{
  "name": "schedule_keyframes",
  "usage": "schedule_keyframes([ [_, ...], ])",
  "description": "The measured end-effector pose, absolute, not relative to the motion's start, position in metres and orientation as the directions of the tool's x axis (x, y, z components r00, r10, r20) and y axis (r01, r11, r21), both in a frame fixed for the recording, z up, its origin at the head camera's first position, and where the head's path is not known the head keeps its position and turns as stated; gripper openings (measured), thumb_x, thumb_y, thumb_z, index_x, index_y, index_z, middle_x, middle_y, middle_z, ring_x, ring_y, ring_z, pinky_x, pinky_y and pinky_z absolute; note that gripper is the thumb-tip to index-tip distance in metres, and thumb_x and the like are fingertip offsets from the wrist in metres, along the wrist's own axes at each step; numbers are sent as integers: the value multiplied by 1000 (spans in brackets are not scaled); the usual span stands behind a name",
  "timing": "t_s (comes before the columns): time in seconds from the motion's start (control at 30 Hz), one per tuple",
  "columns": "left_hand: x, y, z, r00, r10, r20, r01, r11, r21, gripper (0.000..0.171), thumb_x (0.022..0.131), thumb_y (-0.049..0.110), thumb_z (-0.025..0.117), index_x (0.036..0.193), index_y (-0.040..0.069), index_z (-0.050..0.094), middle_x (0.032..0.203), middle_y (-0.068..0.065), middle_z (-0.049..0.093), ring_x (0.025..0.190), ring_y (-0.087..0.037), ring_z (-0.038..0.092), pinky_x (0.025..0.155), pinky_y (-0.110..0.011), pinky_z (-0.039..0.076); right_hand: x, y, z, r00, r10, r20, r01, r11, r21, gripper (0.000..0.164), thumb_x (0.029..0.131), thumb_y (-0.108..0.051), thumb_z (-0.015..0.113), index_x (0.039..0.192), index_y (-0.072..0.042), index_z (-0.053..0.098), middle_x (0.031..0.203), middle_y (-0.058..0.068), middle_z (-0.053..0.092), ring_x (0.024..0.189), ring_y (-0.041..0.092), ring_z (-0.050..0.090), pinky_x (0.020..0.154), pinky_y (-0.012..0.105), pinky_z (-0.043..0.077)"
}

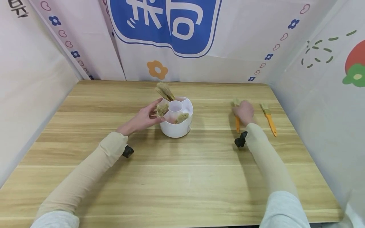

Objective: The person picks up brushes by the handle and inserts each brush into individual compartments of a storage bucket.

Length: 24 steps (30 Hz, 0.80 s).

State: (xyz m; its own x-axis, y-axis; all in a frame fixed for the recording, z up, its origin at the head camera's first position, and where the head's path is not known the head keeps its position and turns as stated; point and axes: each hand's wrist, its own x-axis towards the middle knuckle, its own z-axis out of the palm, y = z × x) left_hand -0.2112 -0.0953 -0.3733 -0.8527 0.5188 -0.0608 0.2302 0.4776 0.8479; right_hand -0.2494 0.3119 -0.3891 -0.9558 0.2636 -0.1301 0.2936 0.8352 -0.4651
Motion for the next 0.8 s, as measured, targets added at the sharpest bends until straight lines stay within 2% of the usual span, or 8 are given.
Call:
schedule_keyframes([
  [0.1,-212,-95,-374,-853,519,-61,226,471,853,90,85,43,65,151,29,6,157,-8,18,141,-28,30,110,-44,38,-247,310,-384,-949,279,-144,314,814,-489,41,86,-26,59,51,-13,40,43,-6,32,44,12,35,44,25,33],
  [0.2,-212,-95,-374,-853,518,-63,222,469,855,90,86,39,65,152,26,5,157,-10,18,141,-29,30,110,-44,37,-244,306,-379,-956,261,-133,291,801,-522,35,86,-27,61,60,-3,58,49,-2,47,47,12,41,45,24,36],
  [0.27,-213,-95,-374,-853,518,-64,221,470,855,90,86,37,65,152,25,5,157,-10,18,141,-30,30,110,-45,37,-240,302,-376,-962,244,-121,269,789,-552,30,85,-26,62,78,2,68,61,6,61,52,14,49,46,23,40],
  [0.33,-213,-94,-374,-854,517,-63,226,476,850,90,86,38,65,152,24,5,157,-10,18,141,-30,30,110,-44,38,-237,296,-371,-969,224,-104,242,776,-583,31,86,-24,60,95,4,69,81,15,68,63,20,60,49,21,43],
  [0.47,-213,-94,-374,-857,512,-58,233,486,842,90,85,41,65,152,26,7,157,-9,19,140,-30,32,109,-43,39,-230,282,-362,-977,195,-90,206,736,-645,35,87,-23,56,108,4,65,107,24,66,84,29,66,56,19,46],
  [0.57,-213,-94,-374,-859,509,-58,233,488,841,90,85,43,65,152,26,7,157,-10,20,140,-29,32,109,-43,39,-227,272,-356,-981,184,-64,178,710,-681,37,87,-24,57,111,3,64,107,22,66,78,19,65,58,19,45],
  [0.7,-213,-93,-374,-858,510,-58,233,487,842,90,85,42,65,152,26,7,157,-9,19,140,-29,32,109,-42,39,-225,258,-347,-983,184,-27,142,651,-746,37,85,-22,59,112,3,63,92,11,66,63,1,58,58,15,45],
  [0.8,-213,-93,-373,-858,511,-57,233,485,843,89,85,41,65,152,27,7,157,-8,18,140,-29,32,109,-42,39,-223,248,-339,-984,175,-9,112,589,-801,37,85,-20,60,114,3,62,87,1,61,60,-2,56,58,13,45],
])
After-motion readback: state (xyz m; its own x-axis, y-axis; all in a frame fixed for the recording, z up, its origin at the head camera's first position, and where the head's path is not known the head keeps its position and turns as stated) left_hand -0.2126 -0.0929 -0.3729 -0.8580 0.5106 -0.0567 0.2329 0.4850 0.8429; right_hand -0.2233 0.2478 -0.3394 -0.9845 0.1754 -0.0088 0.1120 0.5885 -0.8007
